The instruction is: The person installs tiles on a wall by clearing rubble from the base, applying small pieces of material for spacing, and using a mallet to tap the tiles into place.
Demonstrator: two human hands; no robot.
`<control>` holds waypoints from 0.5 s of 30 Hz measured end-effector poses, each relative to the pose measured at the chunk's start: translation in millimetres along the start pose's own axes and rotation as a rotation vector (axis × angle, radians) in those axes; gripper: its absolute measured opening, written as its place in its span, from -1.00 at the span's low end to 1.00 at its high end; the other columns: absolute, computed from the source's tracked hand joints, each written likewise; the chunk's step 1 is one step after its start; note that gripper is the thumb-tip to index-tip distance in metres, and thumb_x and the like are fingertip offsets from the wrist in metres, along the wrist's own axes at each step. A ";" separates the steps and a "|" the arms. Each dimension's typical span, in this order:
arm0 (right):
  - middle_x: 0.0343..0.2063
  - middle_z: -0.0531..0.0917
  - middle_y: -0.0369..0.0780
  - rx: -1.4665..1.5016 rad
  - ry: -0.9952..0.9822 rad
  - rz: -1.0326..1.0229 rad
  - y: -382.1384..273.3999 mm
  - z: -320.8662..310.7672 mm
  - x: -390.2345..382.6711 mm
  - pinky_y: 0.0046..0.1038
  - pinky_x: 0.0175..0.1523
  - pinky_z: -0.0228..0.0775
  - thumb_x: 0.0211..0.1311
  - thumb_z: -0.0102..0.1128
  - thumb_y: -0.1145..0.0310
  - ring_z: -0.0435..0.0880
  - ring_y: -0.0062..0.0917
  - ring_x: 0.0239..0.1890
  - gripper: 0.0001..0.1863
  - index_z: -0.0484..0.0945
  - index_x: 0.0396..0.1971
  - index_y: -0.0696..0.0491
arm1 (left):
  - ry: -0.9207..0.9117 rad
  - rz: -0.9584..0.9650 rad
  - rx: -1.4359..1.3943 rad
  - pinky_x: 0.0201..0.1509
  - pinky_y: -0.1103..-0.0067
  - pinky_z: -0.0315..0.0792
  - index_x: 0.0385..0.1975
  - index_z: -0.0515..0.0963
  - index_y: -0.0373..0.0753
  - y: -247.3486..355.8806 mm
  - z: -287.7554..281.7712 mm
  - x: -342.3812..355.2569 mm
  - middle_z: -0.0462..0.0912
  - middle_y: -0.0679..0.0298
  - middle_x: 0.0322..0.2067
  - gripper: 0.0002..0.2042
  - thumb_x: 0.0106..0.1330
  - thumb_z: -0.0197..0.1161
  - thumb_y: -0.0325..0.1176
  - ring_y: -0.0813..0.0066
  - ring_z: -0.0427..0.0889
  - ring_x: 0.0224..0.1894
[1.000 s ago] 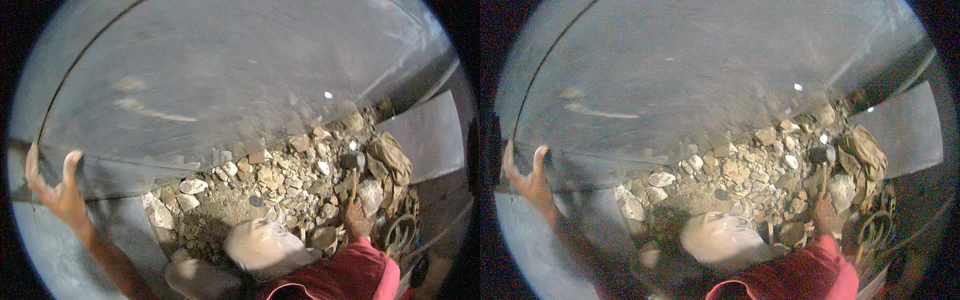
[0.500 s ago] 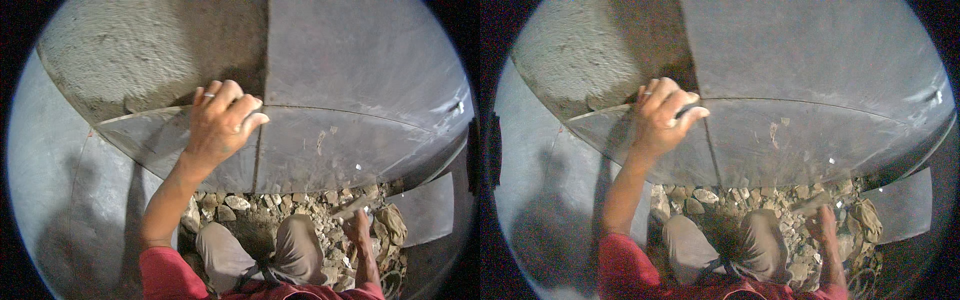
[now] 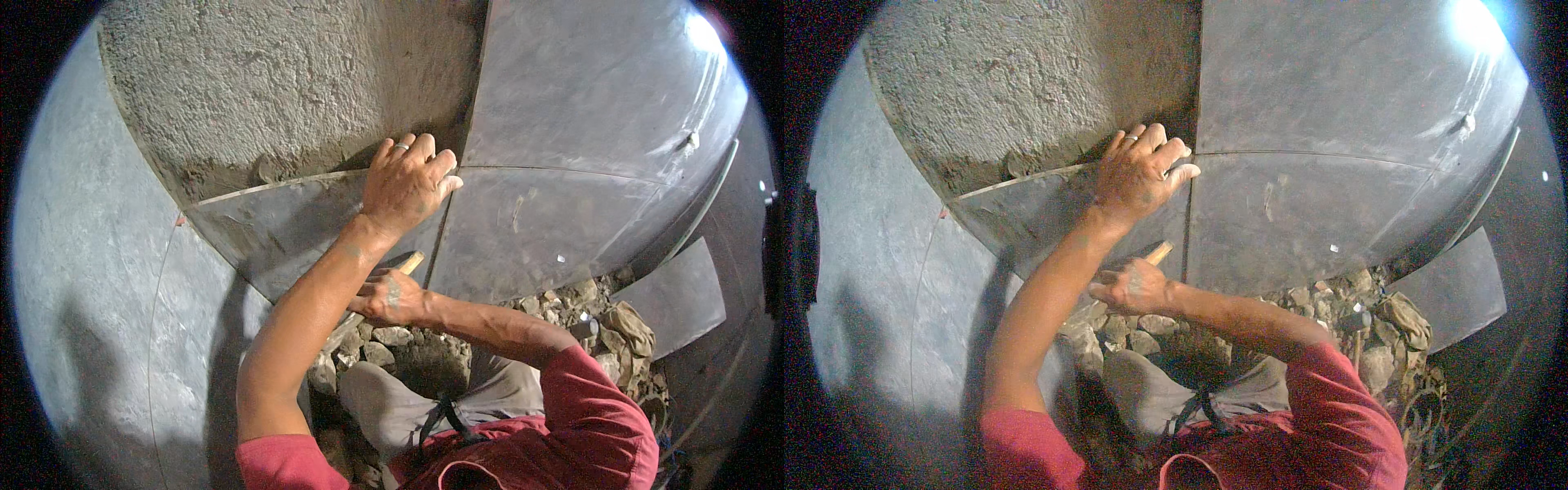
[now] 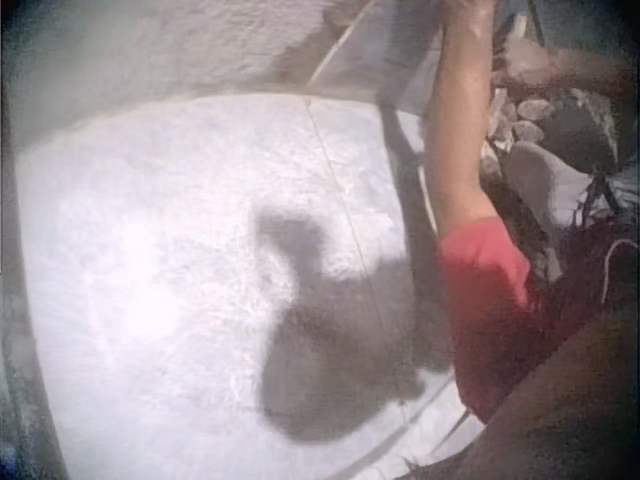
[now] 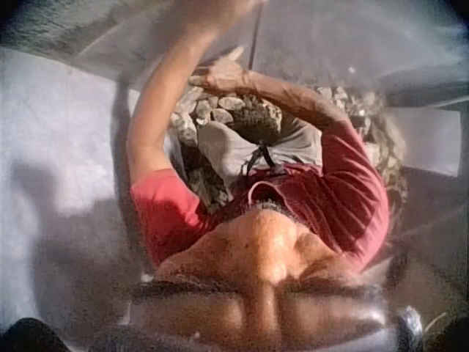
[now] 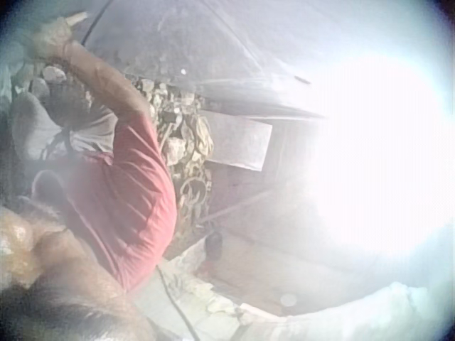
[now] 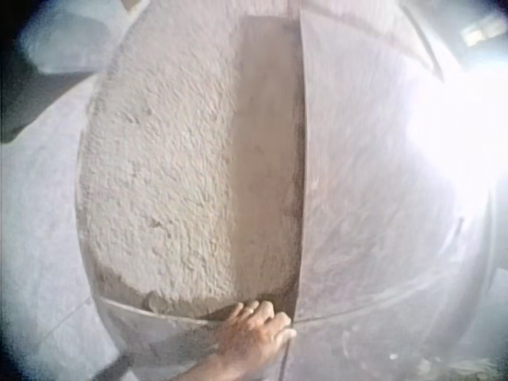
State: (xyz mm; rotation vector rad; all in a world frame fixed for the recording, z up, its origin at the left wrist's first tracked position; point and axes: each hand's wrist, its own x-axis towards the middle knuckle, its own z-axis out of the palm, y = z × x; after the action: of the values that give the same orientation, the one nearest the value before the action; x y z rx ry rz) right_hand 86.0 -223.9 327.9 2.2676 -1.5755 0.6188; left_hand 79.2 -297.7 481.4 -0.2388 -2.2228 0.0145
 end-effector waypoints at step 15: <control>-0.48 0.61 -0.22 -0.070 -0.148 0.277 7.3 5.8 -18.6 -0.25 -0.48 0.46 0.11 -0.02 0.23 0.64 -0.32 -0.46 -0.72 0.42 -0.14 -0.13 | 0.080 0.040 -0.019 -0.30 0.43 0.30 -0.54 0.44 -0.14 5.9 1.8 7.1 0.39 0.34 -0.53 -0.74 -0.06 0.38 -0.18 0.40 0.45 -0.38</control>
State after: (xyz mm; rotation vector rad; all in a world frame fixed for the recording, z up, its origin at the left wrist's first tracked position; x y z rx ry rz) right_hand 74.6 -214.3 313.4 2.1041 -1.9713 0.4616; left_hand 74.5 -290.5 485.3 -0.2896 -2.1396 0.0057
